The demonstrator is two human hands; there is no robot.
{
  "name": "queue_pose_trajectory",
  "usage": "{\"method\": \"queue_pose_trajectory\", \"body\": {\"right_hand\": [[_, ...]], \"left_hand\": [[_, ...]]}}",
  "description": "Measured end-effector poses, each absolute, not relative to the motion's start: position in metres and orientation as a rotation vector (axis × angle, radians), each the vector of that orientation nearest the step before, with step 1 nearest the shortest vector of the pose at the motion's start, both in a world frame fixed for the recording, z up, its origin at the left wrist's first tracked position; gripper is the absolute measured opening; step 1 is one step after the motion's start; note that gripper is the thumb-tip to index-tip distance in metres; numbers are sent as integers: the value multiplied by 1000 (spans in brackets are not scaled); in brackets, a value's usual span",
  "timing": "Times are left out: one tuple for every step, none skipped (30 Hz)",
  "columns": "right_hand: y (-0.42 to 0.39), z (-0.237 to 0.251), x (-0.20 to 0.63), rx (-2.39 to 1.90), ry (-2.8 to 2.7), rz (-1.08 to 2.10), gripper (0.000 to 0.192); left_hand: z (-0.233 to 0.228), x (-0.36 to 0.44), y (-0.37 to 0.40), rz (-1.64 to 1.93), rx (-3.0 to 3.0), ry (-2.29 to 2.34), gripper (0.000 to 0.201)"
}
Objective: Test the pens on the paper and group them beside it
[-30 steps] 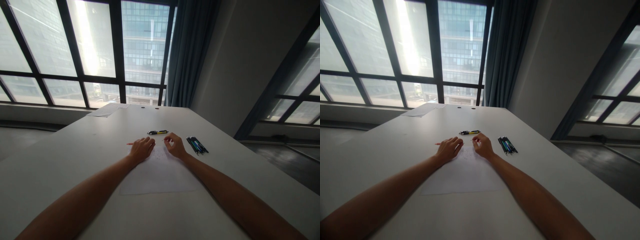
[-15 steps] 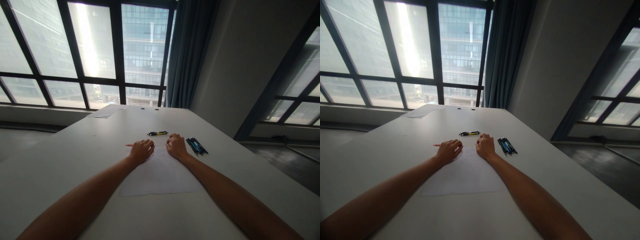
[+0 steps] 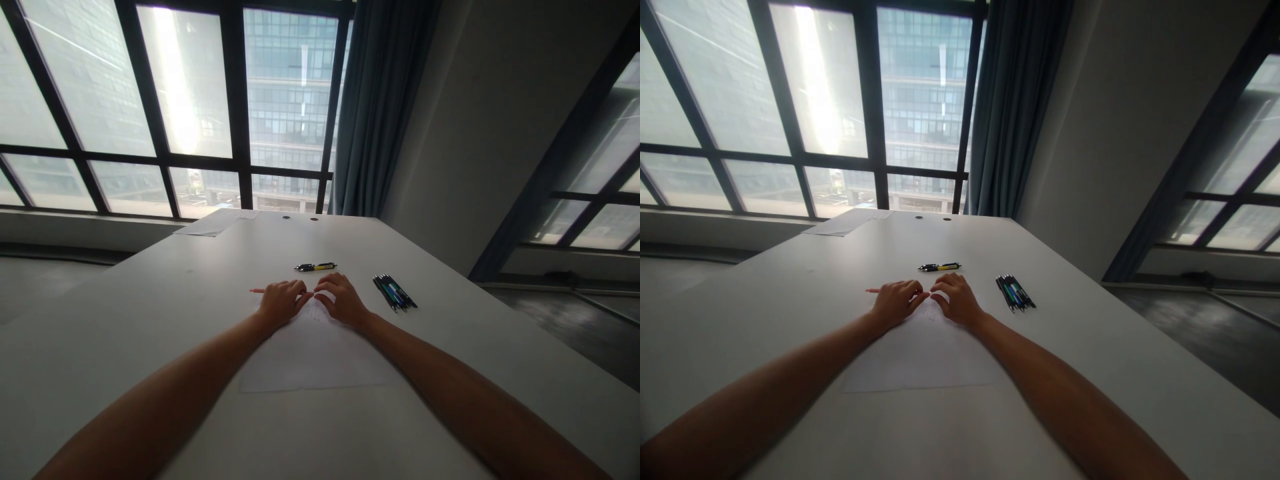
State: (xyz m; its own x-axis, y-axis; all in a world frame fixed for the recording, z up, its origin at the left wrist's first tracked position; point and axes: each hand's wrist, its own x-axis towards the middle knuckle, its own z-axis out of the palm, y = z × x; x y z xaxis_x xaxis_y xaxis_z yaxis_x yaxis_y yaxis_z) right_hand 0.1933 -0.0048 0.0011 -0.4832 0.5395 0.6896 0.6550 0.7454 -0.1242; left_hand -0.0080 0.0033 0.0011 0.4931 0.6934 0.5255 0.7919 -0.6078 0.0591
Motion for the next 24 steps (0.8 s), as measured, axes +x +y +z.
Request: {"method": "queue_pose_trajectory", "body": {"right_hand": [[-5, 1, 193, -891, -2196, -201, 12], [-4, 1, 193, -884, -2198, -200, 14], [-4, 2, 193, -871, -2202, -196, 15], [-3, 2, 193, -857, -2201, -191, 15], [-2, 2, 194, -852, -2186, -184, 15], [-1, 2, 195, -861, -2151, -173, 13], [0, 2, 196, -881, -2098, -156, 12], [1, 3, 198, -908, -2033, -130, 10], [2, 3, 200, -935, -1964, -97, 9], [3, 4, 201, -958, -1901, -59, 7], [4, 4, 203, -971, -1848, -22, 6], [5, 5, 204, -977, -1806, 10, 5], [5, 6, 204, -980, -1771, 36, 4], [5, 6, 204, -983, -1741, 55, 4], [5, 7, 203, -983, -1716, 70, 4], [4, 7, 202, -981, -1697, 82, 5], [3, 8, 201, -980, -1684, 93, 6], [3, 8, 199, -979, -1677, 105, 7], [2, 9, 197, -979, -1669, 120, 8], [1, 9, 196, -981, -1660, 141, 10], [1, 9, 195, -983, -1650, 167, 11], [1, 10, 194, -983, -1641, 196, 12], [0, 10, 193, -981, -1634, 223, 13], [0, 10, 192, -977, -1628, 245, 15]], "left_hand": [[1, -8, 4, -762, -2545, -1286, 36], [1, -8, 4, -761, -2546, -1289, 37], [1, -8, 4, -761, -2547, -1288, 38], [1, -9, 4, -763, -2549, -1283, 37], [1, -9, 4, -770, -2550, -1277, 36], [1, -8, 3, -778, -2550, -1272, 34], [2, -8, 2, -787, -2549, -1270, 31], [2, -8, 2, -795, -2546, -1274, 29], [3, -7, 1, -801, -2543, -1283, 28], [3, -7, 1, -803, -2541, -1293, 28], [3, -6, 1, -804, -2541, -1305, 28], [3, -6, 1, -803, -2540, -1317, 28], [2, -6, 1, -802, -2538, -1329, 28], [2, -5, 2, -801, -2532, -1343, 27], [2, -5, 2, -797, -2525, -1357, 27], [1, -5, 3, -792, -2516, -1371, 28], [1, -5, 3, -786, -2508, -1384, 28], [1, -5, 3, -780, -2503, -1395, 28], [1, -5, 3, -776, -2501, -1407, 28], [2, -5, 3, -773, -2501, -1419, 28], [2, -5, 3, -773, -2502, -1429, 28], [2, -5, 3, -774, -2504, -1438, 28], [3, -5, 3, -774, -2504, -1446, 28], [3, -5, 3, -774, -2501, -1455, 28]]}}
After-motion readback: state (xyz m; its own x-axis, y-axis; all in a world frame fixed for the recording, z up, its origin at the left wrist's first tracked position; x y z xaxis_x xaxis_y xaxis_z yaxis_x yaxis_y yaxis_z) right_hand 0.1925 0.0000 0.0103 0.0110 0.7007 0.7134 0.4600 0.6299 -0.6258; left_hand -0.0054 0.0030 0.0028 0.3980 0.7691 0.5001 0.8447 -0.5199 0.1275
